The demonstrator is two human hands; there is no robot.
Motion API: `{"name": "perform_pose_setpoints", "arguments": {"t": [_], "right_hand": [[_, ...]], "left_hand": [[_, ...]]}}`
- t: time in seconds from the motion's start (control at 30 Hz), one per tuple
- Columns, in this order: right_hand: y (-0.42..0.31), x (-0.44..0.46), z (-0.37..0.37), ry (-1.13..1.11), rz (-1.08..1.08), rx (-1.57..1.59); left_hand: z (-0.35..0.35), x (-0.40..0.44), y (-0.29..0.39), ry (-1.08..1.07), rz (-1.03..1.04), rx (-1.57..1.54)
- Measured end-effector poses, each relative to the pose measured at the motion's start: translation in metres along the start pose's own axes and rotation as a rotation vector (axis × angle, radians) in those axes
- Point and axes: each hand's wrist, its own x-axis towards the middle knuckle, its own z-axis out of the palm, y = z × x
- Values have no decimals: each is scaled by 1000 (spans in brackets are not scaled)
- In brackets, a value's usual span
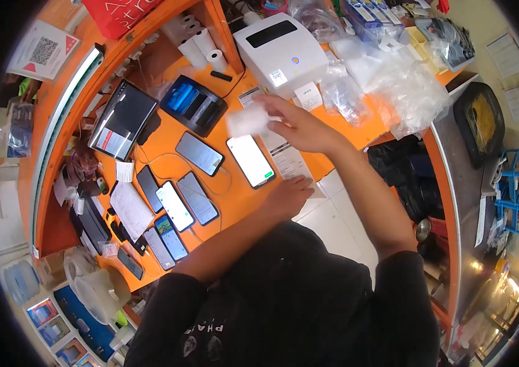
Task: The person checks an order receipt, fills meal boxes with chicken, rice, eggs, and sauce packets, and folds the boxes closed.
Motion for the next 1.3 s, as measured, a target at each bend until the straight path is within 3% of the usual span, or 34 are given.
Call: {"name": "perform_pose_setpoints", "arguments": {"t": [0.1,0.17,0.23,0.3,0.33,0.4,0.53,0.63,0.7,0.73,0.87,0.97,1.03,1.07,1.13,1.2,1.27,1.3], "right_hand": [[19,3,16,221,68,-1],[47,-30,21,359,141,-169],[94,-78,15,135,451,-531],[82,-114,21,67,778,-488],[77,-123,25,66,780,-486],[70,-140,29,192,1161,191],[133,-188,34,177,1015,413],[134,-206,40,91,868,-39],[128,-211,34,32,859,-117],[127,-213,31,-44,844,-201],[137,-220,34,-7,857,-170],[146,-215,40,61,937,18],[175,-217,55,138,960,429],[191,-218,65,143,958,429],[197,-207,80,172,1043,804],[211,-209,80,-314,1041,283],[234,-215,91,-589,1227,-221],[248,-224,91,-574,1232,-223]], "left_hand": [[-5,-5,7,95,-100,-149],[-15,-8,12,160,-136,-238],[-21,-11,15,223,-173,-325],[-20,-13,20,270,-107,-426],[-18,-13,23,268,-108,-428],[-12,-9,31,198,-51,-547],[-14,0,43,143,18,-639],[-25,4,40,19,67,-578],[-23,12,14,8,103,-33],[-27,15,6,1,113,-34],[-33,11,-9,-143,10,168],[-30,7,-9,-191,-1,228],[-28,6,-8,-180,-11,202],[-27,7,-8,-179,-6,203],[-25,9,-9,-205,-4,264],[-27,13,-11,-186,-30,273],[-31,20,-15,-168,-50,279],[-35,27,-23,-136,-140,321]]}}
